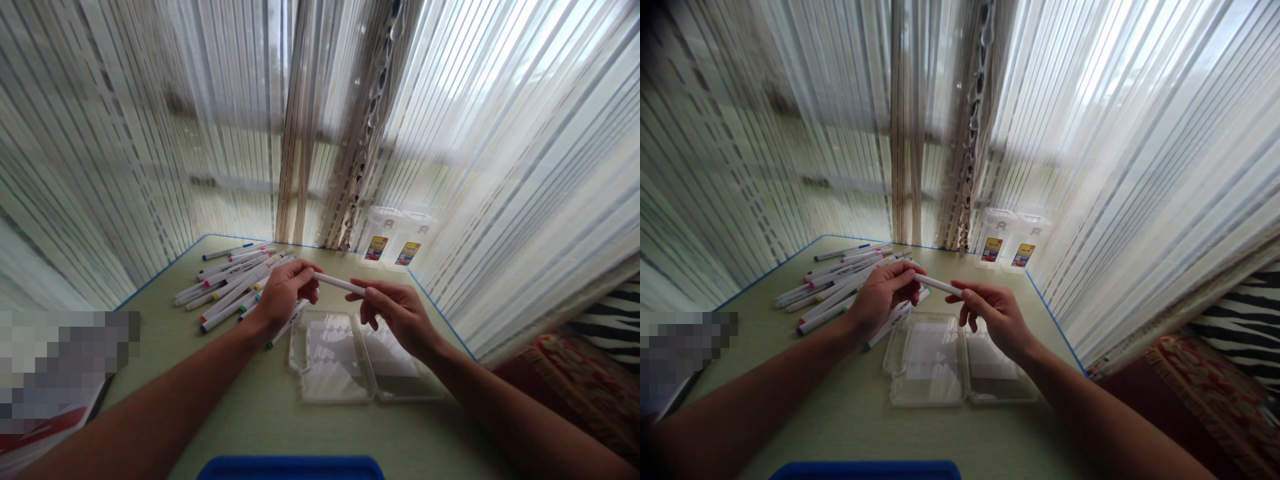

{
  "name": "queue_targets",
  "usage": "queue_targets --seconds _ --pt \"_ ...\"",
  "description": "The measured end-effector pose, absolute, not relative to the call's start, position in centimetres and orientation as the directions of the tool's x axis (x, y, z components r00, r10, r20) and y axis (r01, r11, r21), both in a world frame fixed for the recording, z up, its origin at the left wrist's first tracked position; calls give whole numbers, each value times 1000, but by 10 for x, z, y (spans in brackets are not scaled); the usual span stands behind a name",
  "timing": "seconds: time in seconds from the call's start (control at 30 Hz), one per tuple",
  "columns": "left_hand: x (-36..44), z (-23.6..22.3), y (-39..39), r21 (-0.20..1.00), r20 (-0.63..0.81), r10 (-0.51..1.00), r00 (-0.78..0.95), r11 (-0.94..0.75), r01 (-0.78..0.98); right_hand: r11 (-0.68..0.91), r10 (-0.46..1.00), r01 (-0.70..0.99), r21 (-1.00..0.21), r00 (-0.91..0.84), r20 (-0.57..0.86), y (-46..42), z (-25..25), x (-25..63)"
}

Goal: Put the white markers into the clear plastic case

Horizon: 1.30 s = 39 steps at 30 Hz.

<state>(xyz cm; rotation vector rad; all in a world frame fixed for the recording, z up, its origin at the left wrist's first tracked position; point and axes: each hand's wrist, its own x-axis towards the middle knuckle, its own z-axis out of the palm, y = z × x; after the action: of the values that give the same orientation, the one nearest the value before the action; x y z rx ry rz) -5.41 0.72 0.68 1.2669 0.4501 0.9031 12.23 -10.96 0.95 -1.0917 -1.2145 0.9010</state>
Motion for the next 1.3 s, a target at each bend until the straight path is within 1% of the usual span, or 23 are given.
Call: queue_targets --seconds 0.13,0.27,0.47,0.63,0.73,0.83,1.0,1.13,1.2,1.3 --pt "-54 7 9 935 166 793 586 63 -350 278 956 -13 -961 103 275 -110 10 122" --pt "-54 7 9 928 156 808 569 77 -364 315 946 21 -949 76 316 -112 10 120" --pt "-55 8 9 920 150 816 558 91 -381 330 943 63 -942 26 332 -113 12 118" --pt "-54 7 10 919 153 822 549 85 -384 341 940 48 -939 11 342 -113 11 118" --pt "-54 7 10 924 148 821 552 86 -374 327 944 1 -945 54 327 -111 10 119" --pt "-53 9 9 931 154 811 564 73 -359 313 942 -20 -949 136 308 -108 10 120" --pt "-53 8 8 946 210 775 597 -7 -324 305 910 72 -950 273 313 -103 8 123" --pt "-52 5 8 949 247 737 629 -54 -310 284 896 121 -951 319 308 -100 5 127" --pt "-52 4 8 951 250 727 640 -59 -304 274 896 102 -956 333 292 -100 4 129" --pt "-53 5 5 948 237 712 661 -21 -317 259 903 22 -966 350 250 -98 4 130"
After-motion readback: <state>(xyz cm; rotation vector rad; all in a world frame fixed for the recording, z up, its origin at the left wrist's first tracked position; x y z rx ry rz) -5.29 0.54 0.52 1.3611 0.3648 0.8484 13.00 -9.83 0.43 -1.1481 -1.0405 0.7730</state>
